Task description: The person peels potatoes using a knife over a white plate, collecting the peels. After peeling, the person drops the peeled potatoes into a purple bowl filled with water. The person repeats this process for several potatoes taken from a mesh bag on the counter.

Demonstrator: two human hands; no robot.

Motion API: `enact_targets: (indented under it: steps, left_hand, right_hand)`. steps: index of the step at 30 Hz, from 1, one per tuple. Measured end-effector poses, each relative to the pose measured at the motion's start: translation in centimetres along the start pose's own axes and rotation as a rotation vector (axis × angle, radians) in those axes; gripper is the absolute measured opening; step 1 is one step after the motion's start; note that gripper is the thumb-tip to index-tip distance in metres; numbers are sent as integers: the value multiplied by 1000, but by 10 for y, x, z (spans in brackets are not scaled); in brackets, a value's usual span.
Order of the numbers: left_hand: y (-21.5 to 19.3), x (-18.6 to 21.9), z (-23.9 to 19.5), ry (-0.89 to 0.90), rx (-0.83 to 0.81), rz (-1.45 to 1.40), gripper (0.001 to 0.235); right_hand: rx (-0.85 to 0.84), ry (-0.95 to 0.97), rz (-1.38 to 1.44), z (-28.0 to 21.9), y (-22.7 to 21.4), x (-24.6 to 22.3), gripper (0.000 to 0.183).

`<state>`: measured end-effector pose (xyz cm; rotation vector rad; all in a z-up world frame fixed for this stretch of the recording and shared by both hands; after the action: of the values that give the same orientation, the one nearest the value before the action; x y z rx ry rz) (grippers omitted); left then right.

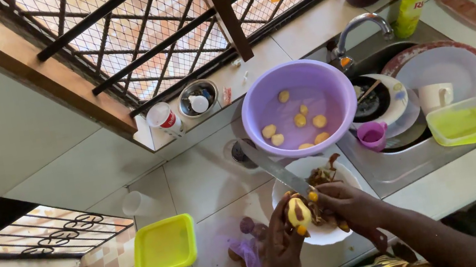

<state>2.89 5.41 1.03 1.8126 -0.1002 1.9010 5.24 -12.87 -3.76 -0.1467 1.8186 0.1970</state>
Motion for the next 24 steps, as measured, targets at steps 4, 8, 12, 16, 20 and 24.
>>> enact_targets:
  steps: [4, 8, 12, 16, 20, 24]
  left_hand:
    - [-6, -8, -12, 34, -14, -73, 62]
    - [-15, -8, -17, 21, -60, -99, 66]
    - [-19, -3, -19, -8, -78, -13, 64]
    - [-24, -20, -20, -2, -29, 6, 67]
    - [-26, -28, -19, 65, 96, 61, 64]
    - [-31, -62, -20, -50, 297, 5, 61]
  right_hand:
    - [-189, -119, -117, -14, 16, -21, 31]
    - [-200, -50, -191, -13, 23, -21, 34]
    - [-229, -7, -232, -16, 26, -21, 31]
    - [-219, 5, -223, -20, 33, -24, 43]
    - [-164, -117, -222, -15, 30, -13, 29]
    - [-6, -318, -555, -19, 24, -28, 28]
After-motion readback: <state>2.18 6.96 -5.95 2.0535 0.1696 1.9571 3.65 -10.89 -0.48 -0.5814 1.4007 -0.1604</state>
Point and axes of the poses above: each hand's wrist, its own z-axis towards the middle knuckle, its own y-axis out of the palm, x = y × z, the point moved 4 cm from there along z, towards the middle knuckle, and after that the axes turned 12 degrees about -z, right-handed, at the moved point
